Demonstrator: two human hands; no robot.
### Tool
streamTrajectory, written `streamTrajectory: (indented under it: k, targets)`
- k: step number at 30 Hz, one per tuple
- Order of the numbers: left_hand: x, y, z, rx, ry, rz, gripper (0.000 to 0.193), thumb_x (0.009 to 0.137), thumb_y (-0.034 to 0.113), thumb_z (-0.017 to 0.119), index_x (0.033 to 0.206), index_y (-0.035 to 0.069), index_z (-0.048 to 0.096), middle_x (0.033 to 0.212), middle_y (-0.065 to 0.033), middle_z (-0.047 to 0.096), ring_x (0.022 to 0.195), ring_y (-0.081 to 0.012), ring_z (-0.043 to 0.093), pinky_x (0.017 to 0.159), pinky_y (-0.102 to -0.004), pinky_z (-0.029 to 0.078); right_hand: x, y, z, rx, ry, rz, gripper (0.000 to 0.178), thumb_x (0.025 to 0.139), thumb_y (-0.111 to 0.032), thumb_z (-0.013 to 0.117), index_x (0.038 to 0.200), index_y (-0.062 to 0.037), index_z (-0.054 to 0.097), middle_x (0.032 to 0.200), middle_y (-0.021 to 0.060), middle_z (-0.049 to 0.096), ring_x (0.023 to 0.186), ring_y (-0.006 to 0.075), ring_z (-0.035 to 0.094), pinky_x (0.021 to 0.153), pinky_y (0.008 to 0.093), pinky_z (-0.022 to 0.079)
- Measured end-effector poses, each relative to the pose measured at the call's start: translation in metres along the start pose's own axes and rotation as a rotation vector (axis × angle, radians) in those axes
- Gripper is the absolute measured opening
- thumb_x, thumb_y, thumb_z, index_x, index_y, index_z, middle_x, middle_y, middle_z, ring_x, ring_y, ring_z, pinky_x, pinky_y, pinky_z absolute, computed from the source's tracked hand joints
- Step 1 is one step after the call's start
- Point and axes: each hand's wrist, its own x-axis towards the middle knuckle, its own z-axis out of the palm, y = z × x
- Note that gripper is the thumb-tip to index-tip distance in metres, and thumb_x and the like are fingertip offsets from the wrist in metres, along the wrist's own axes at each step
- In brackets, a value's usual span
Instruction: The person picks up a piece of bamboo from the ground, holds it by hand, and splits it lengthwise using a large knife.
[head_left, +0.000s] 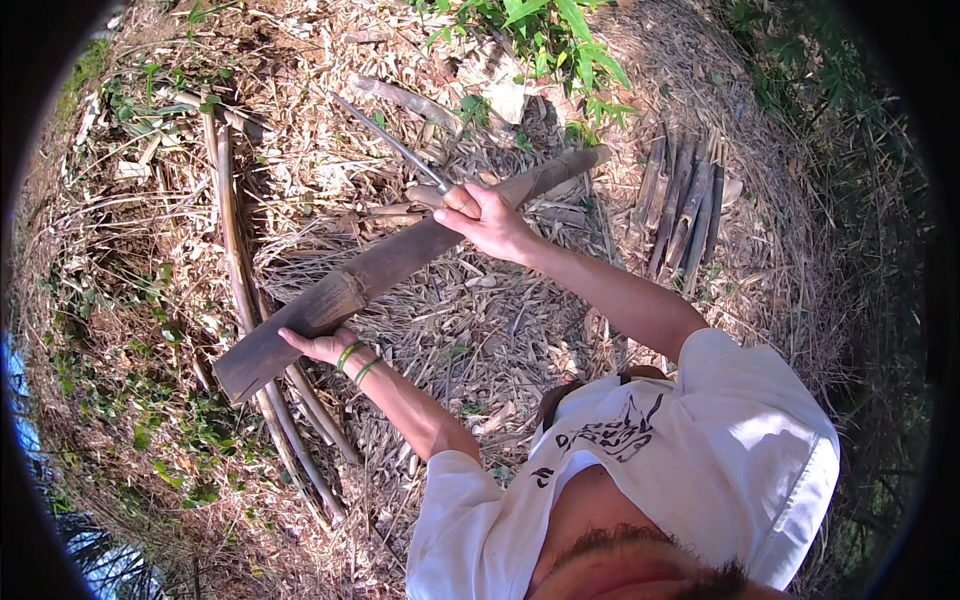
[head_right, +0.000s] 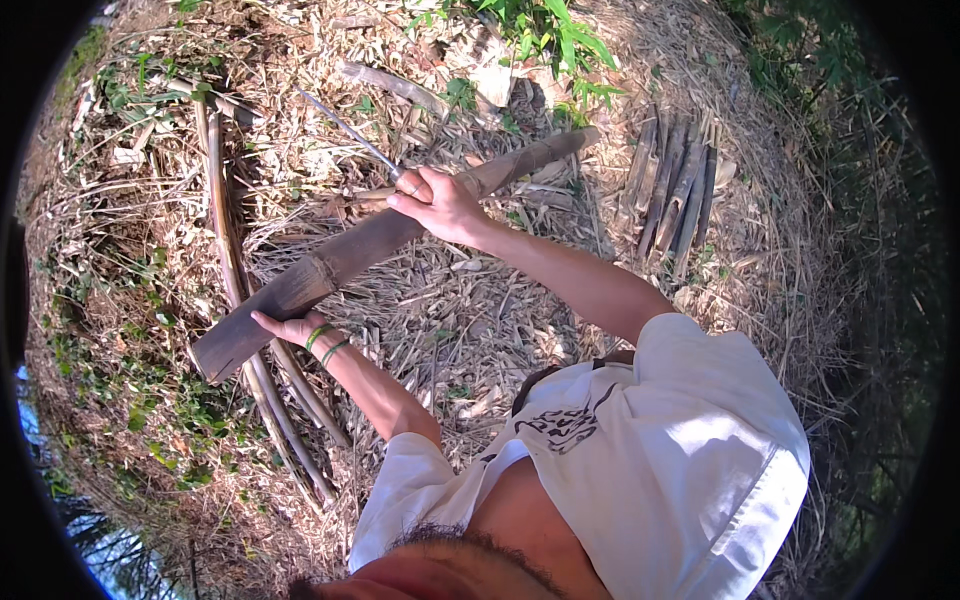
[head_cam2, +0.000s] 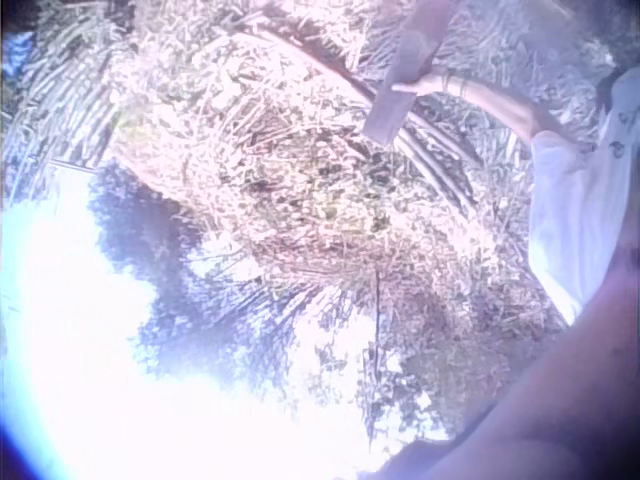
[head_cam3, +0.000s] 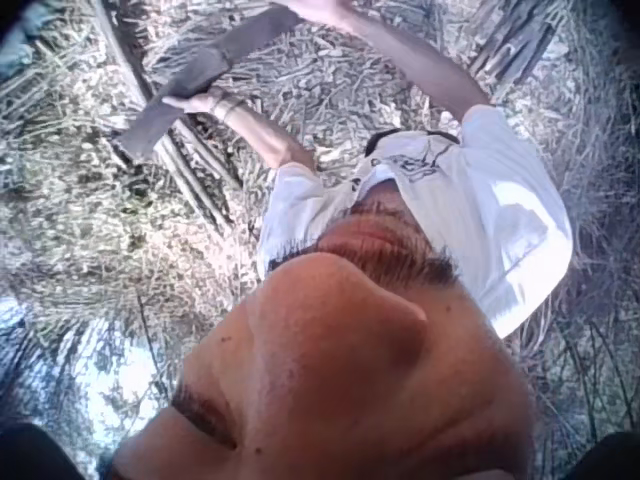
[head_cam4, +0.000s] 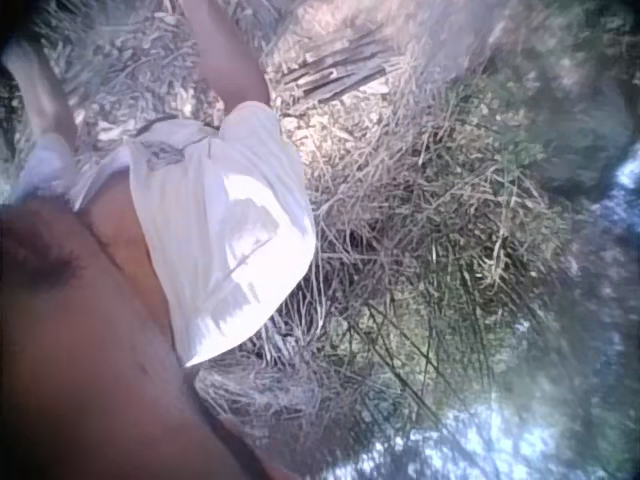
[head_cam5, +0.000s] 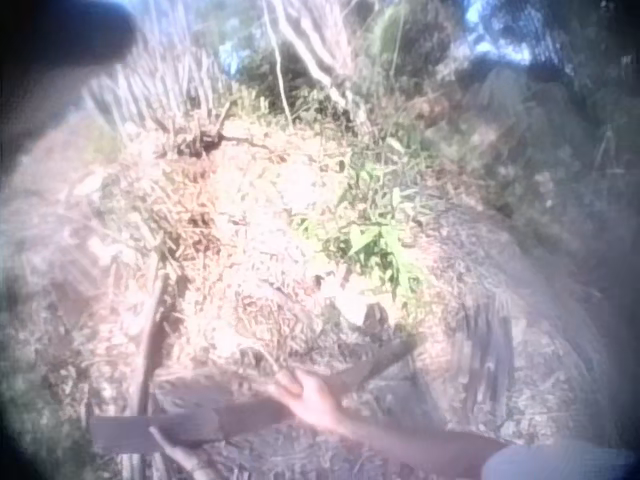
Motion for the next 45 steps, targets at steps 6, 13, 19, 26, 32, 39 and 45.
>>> streamTrajectory:
  k: [6,13,19,26,32,39,45]
  targets:
    - [0.023,-0.012,-0.026,-0.206,-0.372,-0.012,0.091,0.070,0.055,0.074,0.136,0.003,0.041,0.134,-0.0166,0.048,0.125,-0.0326,0.046,0.110,-0.0496,0.033,-0.111,0.038,-0.104,-0.262,-0.044,0.548,0.034,0.089,-0.030,0.067,0.077,-0.0062,0.047,0.062,-0.0011,0.039,0.057,0.0117,0.040,0.055,0.0300,0.035]
    - [0.002,-0.005,0.059,-0.373,-0.716,-0.028,0.089,0.073,0.051,0.074,0.138,0.003,0.038,0.138,-0.0181,0.044,0.127,-0.0335,0.045,0.111,-0.0504,0.031,-0.174,0.050,-0.170,0.042,0.275,0.589,0.026,0.083,-0.005,0.068,0.093,-0.0039,0.044,0.067,-0.0016,0.043,0.049,0.0087,0.046,0.043,0.0266,0.035]
    - [-0.100,0.014,0.147,-0.489,-0.569,0.002,0.086,0.075,0.048,0.074,0.138,0.002,0.038,0.139,-0.0187,0.043,0.126,-0.0331,0.045,0.111,-0.0499,0.032,-0.211,0.041,-0.218,-0.016,0.379,0.687,0.022,0.082,-0.007,0.067,0.087,-0.0048,0.045,0.064,0.0002,0.044,0.047,0.0108,0.045,0.043,0.0285,0.036]
    - [-0.179,0.012,0.153,-0.030,-0.188,0.426,0.066,0.078,0.027,0.076,0.130,-0.001,0.046,0.126,-0.0173,0.053,0.106,-0.0283,0.059,0.091,-0.0434,0.052,-0.232,0.045,-0.230,-0.085,0.341,0.825,0.029,0.083,-0.019,0.070,0.094,-0.0030,0.049,0.061,0.0023,0.051,0.045,0.0126,0.049,0.044,0.0297,0.041]
    - [-0.115,0.011,0.111,-0.012,-0.324,0.108,0.067,0.074,0.045,0.073,0.121,0.001,0.054,0.116,-0.0145,0.058,0.107,-0.0295,0.059,0.094,-0.0463,0.048,-0.261,0.074,-0.246,-0.162,0.249,0.855,0.035,0.083,-0.026,0.072,0.098,-0.0025,0.051,0.060,0.0024,0.053,0.046,0.0128,0.053,0.043,0.0291,0.042]
    - [-0.065,0.009,0.061,-0.055,-0.479,0.034,0.081,0.068,0.050,0.076,0.129,0.003,0.050,0.125,-0.0162,0.055,0.117,-0.0296,0.053,0.104,-0.0472,0.040,-0.291,0.103,-0.260,-0.278,0.207,0.806,0.040,0.081,-0.031,0.073,0.101,-0.0003,0.056,0.071,0.0087,0.057,0.053,0.0167,0.056,0.048,0.0307,0.044]
    - [-0.072,0.016,0.077,-0.151,-0.709,0.034,0.084,0.069,0.050,0.076,0.133,0.003,0.047,0.129,-0.0173,0.053,0.120,-0.0308,0.051,0.106,-0.0490,0.038,-0.290,0.090,-0.261,-0.283,0.121,0.946,0.037,0.082,-0.033,0.072,0.088,-0.0015,0.054,0.065,0.0062,0.054,0.051,0.0163,0.053,0.050,0.0328,0.044]
